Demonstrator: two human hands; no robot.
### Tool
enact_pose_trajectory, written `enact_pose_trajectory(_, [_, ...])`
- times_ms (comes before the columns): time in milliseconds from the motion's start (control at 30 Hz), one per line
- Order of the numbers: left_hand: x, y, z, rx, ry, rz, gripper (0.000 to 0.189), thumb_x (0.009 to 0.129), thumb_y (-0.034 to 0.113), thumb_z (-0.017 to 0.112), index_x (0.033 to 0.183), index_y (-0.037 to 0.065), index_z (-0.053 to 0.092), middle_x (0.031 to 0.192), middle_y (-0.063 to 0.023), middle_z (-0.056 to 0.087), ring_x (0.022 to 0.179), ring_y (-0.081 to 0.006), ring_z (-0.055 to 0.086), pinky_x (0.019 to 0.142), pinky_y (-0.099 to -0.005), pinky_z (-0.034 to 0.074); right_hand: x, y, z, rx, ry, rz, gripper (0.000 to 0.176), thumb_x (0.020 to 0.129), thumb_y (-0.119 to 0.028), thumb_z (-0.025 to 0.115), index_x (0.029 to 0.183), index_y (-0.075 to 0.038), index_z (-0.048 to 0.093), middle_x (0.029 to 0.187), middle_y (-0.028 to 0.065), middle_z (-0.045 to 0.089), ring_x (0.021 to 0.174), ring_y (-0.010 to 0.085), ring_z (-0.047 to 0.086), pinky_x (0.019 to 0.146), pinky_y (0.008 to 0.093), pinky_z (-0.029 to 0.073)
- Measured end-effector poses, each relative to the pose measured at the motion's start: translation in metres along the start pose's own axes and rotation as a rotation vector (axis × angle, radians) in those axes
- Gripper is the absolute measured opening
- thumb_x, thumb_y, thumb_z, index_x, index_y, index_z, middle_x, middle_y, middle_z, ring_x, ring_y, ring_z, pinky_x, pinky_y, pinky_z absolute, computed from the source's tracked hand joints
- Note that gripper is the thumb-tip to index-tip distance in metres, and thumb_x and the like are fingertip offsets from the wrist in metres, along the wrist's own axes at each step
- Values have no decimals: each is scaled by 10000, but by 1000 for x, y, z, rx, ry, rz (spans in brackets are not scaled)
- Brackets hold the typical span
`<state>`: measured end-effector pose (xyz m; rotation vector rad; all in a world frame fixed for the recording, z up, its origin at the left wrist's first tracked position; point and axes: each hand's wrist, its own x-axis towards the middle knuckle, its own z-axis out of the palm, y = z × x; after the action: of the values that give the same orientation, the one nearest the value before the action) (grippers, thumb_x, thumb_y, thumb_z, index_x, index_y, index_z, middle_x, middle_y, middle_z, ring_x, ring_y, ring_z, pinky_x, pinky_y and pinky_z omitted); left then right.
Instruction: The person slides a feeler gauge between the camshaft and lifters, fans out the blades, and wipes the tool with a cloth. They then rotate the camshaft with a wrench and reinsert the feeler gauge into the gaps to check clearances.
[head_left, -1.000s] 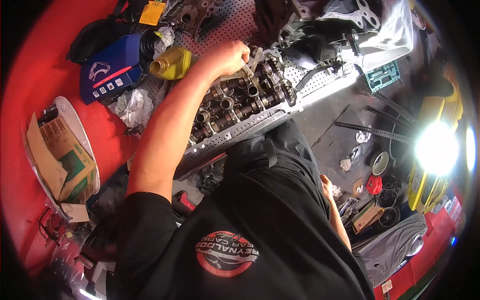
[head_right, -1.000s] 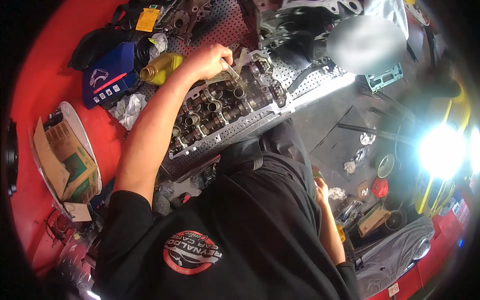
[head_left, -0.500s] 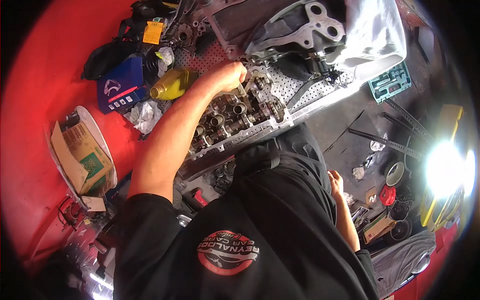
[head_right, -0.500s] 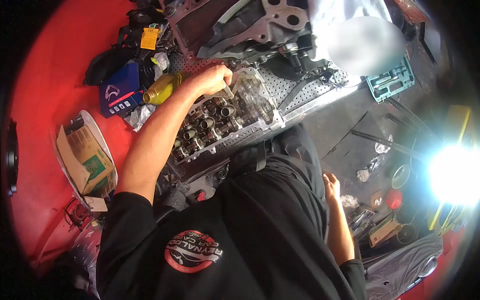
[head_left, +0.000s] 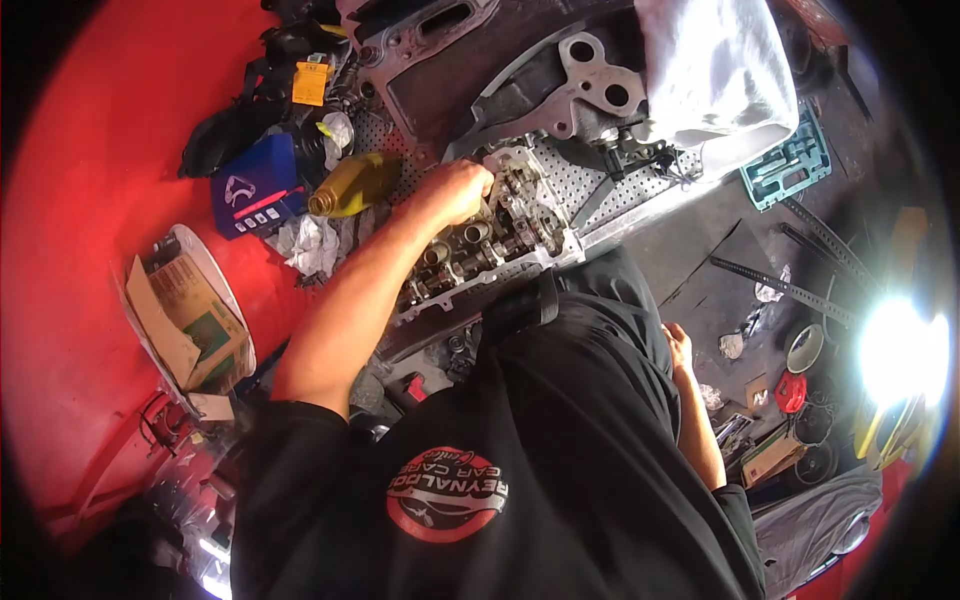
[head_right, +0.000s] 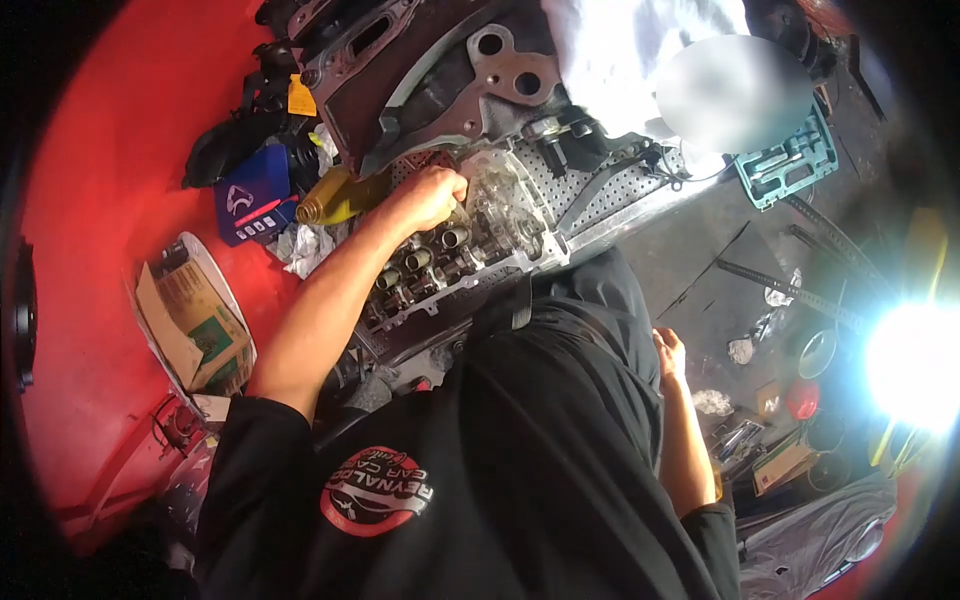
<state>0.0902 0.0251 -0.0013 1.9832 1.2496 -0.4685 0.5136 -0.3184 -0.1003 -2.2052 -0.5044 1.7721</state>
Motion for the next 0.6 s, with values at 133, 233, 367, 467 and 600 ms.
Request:
enact_pose_trajectory(133, [-1,12,-17,-27,-88,-125,169,727,-1,590,861,36,686,864,-198,685,858,-336,679,726,-425,514,16,3,1,-35,-47,-9,257,939,-215,611,1074,0,651,977,68,683,906,142,604,839,290,471])
enact_pose_trajectory(233, [5,7,-17,-12,-142,-148,153,729,11,613,858,47,686,855,-189,685,841,-328,679,719,-424,515,20,-4,-2,-25,4,-61,285,935,-240,609,1065,9,653,955,79,685,857,162,614,790,296,484])
enact_pose_trajectory(367, [5,15,-27,-28,-157,-170,151,718,10,630,854,50,682,847,-181,681,827,-321,679,708,-426,513,7,-36,-10,31,19,18,299,928,-253,612,1075,3,656,904,87,686,795,133,619,731,285,491])
enact_pose_trajectory(467, [11,-3,-28,-91,37,-147,154,751,32,611,882,68,685,855,-178,680,834,-313,676,713,-431,509,4,-27,-16,37,36,46,305,921,-262,620,1067,2,663,914,80,690,826,149,624,765,295,492])
enact_pose_trajectory(600, [-5,-17,-104,-58,167,21,144,766,42,614,897,63,672,853,-162,674,836,-303,662,719,-422,504,-9,-12,-22,-151,44,16,309,908,-269,634,1052,1,672,936,84,690,874,172,621,812,313,480])
